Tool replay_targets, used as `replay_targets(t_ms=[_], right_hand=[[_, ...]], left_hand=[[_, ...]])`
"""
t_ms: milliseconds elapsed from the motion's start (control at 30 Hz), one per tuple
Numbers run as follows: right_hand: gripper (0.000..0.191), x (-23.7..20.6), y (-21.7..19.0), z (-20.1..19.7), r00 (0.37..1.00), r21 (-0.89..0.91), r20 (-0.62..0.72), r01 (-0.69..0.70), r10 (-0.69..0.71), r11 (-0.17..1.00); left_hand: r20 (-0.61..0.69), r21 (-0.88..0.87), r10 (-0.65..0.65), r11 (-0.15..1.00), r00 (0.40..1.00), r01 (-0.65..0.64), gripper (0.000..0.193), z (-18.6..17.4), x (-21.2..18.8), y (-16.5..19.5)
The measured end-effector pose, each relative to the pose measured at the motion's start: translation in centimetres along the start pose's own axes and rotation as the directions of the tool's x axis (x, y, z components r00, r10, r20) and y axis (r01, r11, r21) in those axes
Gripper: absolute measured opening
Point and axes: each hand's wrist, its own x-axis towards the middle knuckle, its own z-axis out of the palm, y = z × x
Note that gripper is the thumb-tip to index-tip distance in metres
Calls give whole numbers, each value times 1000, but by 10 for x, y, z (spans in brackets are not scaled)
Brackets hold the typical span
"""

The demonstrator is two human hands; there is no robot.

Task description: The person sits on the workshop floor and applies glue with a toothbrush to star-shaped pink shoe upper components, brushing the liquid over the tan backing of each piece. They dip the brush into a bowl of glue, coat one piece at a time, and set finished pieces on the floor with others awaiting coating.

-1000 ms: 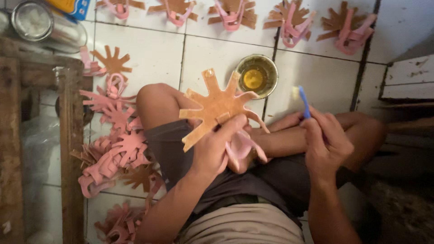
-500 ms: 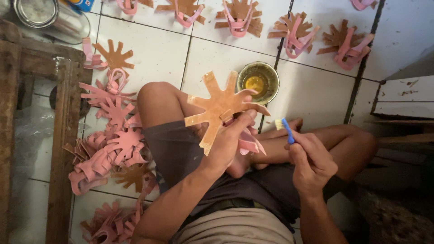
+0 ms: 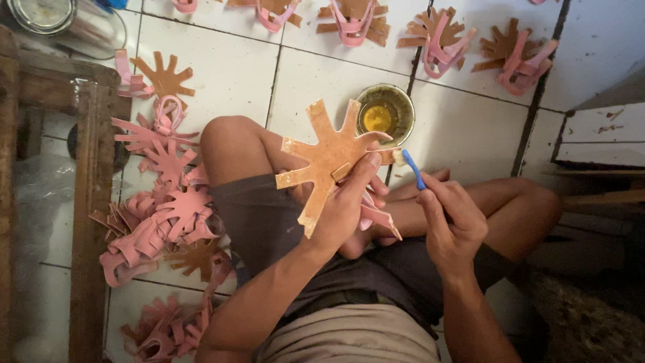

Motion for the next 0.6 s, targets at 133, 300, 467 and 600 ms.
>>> replay_targets(t_ms=[133,300,467,600], right_hand=[[22,0,0,-9,994,-52,-67,-92,89,994],[21,4,4,-13,997,-108,7,82,-82,991],[19,20,33,-11,997,-7,3,-79,79,997],[21,35,72,-5,996,-135,74,-37,48,990]], left_hand=[[-20,27,14,1000,1000,-13,38,1,1,4],[26,47,18,999,999,-20,40,1,3,3],[69,-110,-88,989,994,96,41,-14,14,-19],[276,-536,-139,799,951,272,40,-46,22,-44]])
